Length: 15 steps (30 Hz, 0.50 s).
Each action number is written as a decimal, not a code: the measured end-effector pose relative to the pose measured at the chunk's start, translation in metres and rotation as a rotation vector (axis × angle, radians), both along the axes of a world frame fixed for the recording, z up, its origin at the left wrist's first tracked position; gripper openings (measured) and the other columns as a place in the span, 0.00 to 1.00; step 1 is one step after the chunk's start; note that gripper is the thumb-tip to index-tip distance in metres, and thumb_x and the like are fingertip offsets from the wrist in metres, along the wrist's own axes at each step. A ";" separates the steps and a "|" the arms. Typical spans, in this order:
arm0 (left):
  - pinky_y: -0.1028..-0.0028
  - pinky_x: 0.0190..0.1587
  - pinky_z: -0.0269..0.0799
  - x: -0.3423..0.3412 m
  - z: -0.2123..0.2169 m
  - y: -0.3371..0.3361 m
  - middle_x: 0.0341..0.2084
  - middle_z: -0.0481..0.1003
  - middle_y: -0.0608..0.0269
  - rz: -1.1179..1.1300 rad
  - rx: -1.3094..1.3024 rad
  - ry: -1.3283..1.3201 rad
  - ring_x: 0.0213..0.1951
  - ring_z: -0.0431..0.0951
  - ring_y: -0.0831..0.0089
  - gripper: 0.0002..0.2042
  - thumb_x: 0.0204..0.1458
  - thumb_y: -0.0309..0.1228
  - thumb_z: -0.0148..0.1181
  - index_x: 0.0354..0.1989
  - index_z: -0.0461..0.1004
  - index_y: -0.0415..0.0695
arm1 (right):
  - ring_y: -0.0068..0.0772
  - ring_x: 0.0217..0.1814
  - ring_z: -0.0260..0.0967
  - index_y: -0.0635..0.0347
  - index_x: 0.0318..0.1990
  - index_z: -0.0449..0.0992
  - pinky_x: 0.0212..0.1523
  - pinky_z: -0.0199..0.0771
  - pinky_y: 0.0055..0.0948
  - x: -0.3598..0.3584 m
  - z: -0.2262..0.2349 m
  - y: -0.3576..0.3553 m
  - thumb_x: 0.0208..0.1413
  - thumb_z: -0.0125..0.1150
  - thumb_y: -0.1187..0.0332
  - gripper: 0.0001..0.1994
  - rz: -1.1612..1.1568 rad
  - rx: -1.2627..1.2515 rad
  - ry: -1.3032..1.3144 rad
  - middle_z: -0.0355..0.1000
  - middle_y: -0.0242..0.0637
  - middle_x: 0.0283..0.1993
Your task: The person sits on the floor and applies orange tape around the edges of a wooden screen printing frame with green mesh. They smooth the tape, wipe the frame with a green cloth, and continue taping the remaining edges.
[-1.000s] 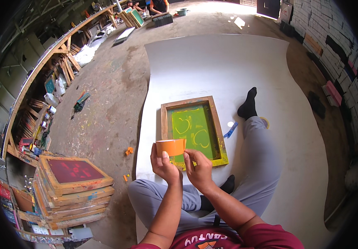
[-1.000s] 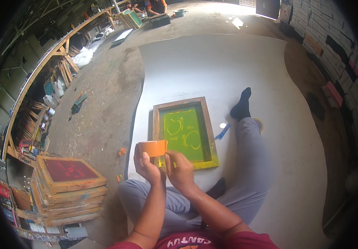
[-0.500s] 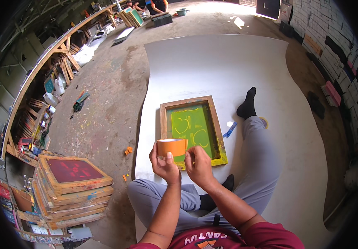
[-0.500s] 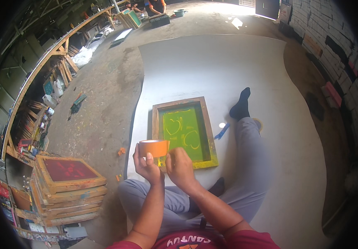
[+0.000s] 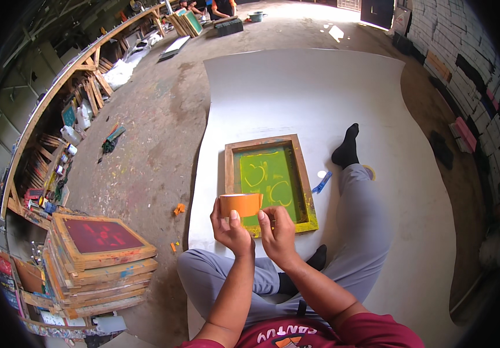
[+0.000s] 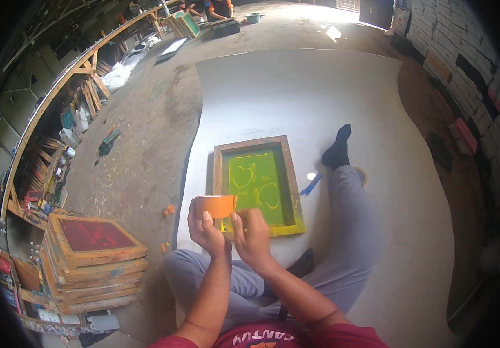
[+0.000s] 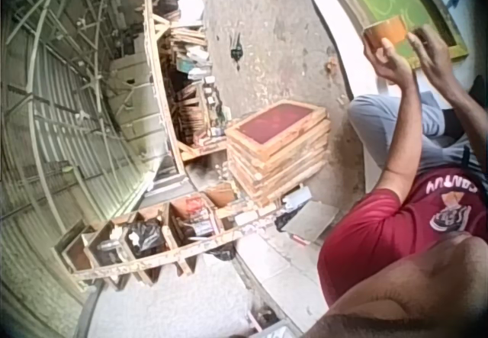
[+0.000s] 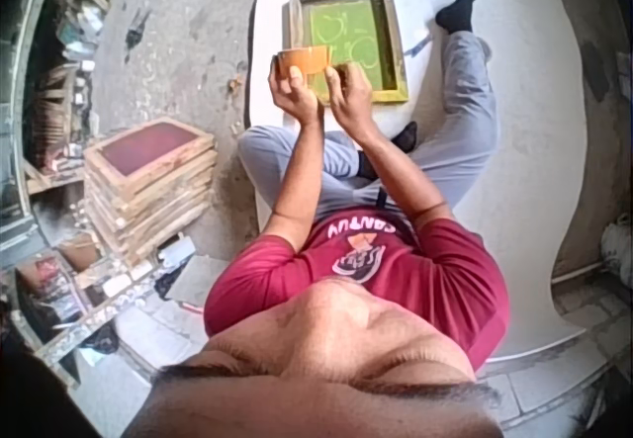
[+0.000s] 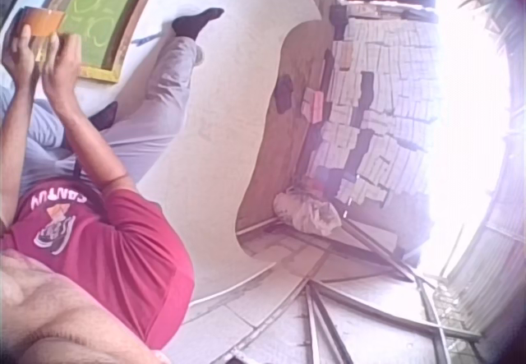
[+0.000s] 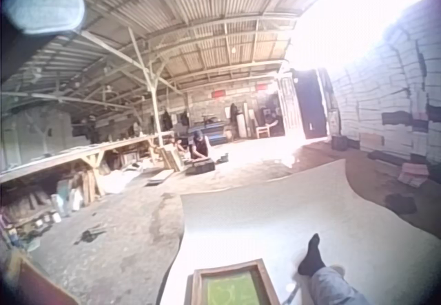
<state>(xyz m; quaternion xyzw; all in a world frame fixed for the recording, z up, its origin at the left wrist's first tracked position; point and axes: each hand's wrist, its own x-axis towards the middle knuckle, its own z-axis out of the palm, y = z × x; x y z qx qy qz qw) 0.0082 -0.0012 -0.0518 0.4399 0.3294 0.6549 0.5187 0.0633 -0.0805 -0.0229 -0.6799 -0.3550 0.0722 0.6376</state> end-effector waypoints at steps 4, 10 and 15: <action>0.62 0.62 0.74 0.000 -0.005 -0.001 0.59 0.75 0.46 -0.020 0.017 0.049 0.59 0.77 0.59 0.29 0.59 0.34 0.66 0.65 0.69 0.28 | 0.56 0.37 0.73 0.68 0.42 0.72 0.39 0.72 0.47 -0.008 -0.013 0.009 0.69 0.58 0.73 0.06 -0.080 -0.012 0.045 0.72 0.52 0.37; 0.64 0.55 0.74 -0.003 -0.007 0.002 0.50 0.75 0.51 -0.051 0.047 0.108 0.51 0.77 0.62 0.22 0.61 0.36 0.58 0.56 0.71 0.31 | 0.51 0.33 0.74 0.68 0.42 0.69 0.35 0.73 0.45 -0.005 -0.028 0.018 0.71 0.55 0.74 0.05 -0.070 0.025 0.037 0.72 0.50 0.35; 0.68 0.43 0.75 0.010 0.018 -0.007 0.38 0.74 0.60 0.017 -0.052 0.131 0.41 0.76 0.68 0.18 0.62 0.41 0.47 0.41 0.74 0.37 | 0.25 0.31 0.74 0.66 0.41 0.67 0.32 0.75 0.28 0.002 -0.023 0.018 0.76 0.51 0.69 0.10 -0.027 0.113 0.188 0.69 0.36 0.34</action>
